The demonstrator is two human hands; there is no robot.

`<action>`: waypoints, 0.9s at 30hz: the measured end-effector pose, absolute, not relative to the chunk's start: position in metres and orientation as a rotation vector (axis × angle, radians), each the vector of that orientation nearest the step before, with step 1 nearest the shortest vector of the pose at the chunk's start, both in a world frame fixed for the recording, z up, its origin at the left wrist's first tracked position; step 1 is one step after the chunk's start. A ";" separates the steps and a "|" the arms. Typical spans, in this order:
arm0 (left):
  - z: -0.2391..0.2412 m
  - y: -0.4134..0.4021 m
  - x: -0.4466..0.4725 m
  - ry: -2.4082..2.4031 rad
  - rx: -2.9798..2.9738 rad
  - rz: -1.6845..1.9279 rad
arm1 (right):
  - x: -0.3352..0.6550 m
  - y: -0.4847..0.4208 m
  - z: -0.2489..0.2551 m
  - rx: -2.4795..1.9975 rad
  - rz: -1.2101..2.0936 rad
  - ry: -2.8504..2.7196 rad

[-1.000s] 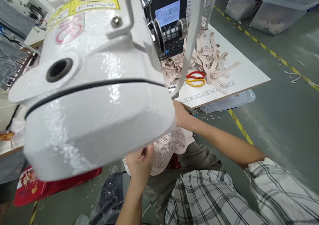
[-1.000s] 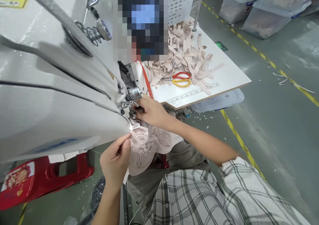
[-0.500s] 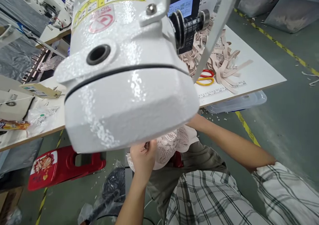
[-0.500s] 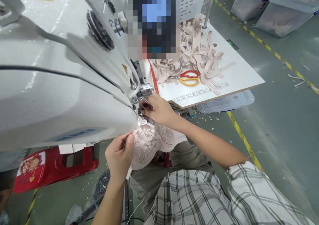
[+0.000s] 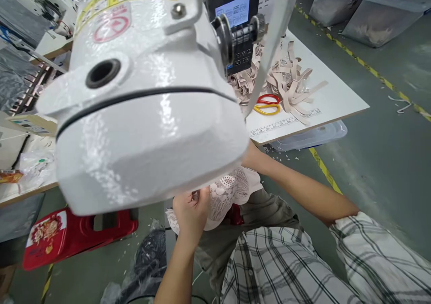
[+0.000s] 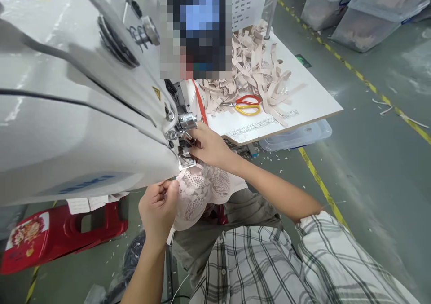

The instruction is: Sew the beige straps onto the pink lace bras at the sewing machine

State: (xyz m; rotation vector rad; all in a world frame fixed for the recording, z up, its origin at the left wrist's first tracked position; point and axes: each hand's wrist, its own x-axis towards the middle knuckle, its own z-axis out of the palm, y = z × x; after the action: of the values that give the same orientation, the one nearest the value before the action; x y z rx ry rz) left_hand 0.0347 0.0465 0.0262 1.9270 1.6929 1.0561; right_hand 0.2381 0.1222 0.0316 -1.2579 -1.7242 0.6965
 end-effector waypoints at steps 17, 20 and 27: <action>0.024 0.017 0.067 0.946 0.834 0.344 | 0.255 0.079 0.049 -1.096 1.187 -1.357; -0.001 -0.010 0.090 0.782 0.818 0.280 | 0.266 0.058 0.060 -0.993 1.516 -1.270; -0.059 -0.003 0.076 0.922 1.174 0.192 | 0.288 0.050 0.003 -1.327 1.426 -0.328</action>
State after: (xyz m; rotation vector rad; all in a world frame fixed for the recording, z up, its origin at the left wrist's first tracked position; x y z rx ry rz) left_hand 0.0763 -0.0033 -0.0586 1.1743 0.9224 0.1924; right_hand 0.2877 0.0498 0.0031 -1.3270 -0.3275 1.4261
